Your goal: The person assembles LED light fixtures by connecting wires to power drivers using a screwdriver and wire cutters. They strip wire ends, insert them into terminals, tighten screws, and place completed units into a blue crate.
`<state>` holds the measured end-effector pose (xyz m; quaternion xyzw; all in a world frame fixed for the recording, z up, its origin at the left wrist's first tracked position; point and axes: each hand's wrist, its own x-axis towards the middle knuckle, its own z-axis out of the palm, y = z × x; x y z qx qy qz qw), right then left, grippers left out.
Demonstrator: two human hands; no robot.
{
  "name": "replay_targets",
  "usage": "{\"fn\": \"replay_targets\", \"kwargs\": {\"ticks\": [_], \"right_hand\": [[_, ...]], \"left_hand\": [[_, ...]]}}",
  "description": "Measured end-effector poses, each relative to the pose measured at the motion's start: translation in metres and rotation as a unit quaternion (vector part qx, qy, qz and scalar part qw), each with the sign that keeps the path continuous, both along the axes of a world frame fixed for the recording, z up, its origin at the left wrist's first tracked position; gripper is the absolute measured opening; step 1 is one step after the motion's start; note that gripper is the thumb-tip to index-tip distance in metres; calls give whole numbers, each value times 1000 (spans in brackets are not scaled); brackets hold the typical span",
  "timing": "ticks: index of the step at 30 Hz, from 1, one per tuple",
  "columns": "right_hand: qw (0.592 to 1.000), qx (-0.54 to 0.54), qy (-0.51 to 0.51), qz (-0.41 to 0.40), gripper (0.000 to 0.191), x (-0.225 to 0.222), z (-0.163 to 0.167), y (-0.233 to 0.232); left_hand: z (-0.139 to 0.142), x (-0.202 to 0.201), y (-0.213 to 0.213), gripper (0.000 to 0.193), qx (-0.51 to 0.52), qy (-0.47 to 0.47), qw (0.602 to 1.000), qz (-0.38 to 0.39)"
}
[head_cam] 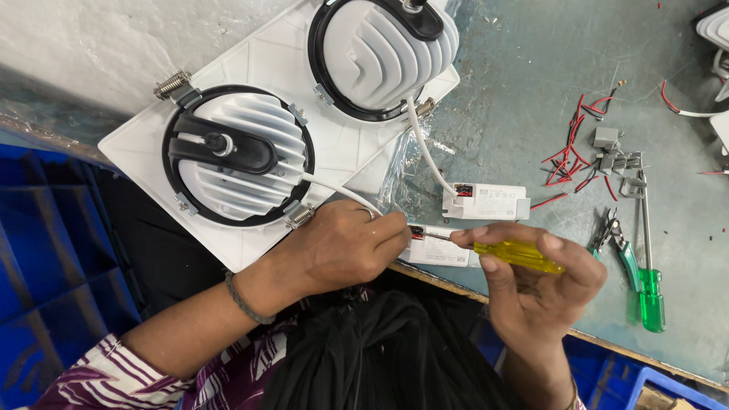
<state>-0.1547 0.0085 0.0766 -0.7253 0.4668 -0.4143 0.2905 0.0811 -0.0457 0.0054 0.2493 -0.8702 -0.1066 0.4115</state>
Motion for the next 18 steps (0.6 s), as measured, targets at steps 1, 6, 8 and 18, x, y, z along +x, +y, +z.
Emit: {"fn": "replay_targets", "kwargs": {"ticks": [1, 6, 8, 18], "right_hand": [[1000, -3, 4, 1, 54, 0, 0, 0], [999, -26, 27, 5, 52, 1, -5, 2], [999, -40, 36, 11, 51, 1, -7, 2], [999, -15, 48, -3, 47, 2, -5, -1]], "left_hand": [[0, 0, 0, 9, 0, -1, 1000, -1], [-1, 1, -1, 9, 3, 3, 1000, -4], [-1, 1, -1, 10, 3, 4, 1000, -2], [1, -4, -4, 12, 22, -17, 1000, 0]]}}
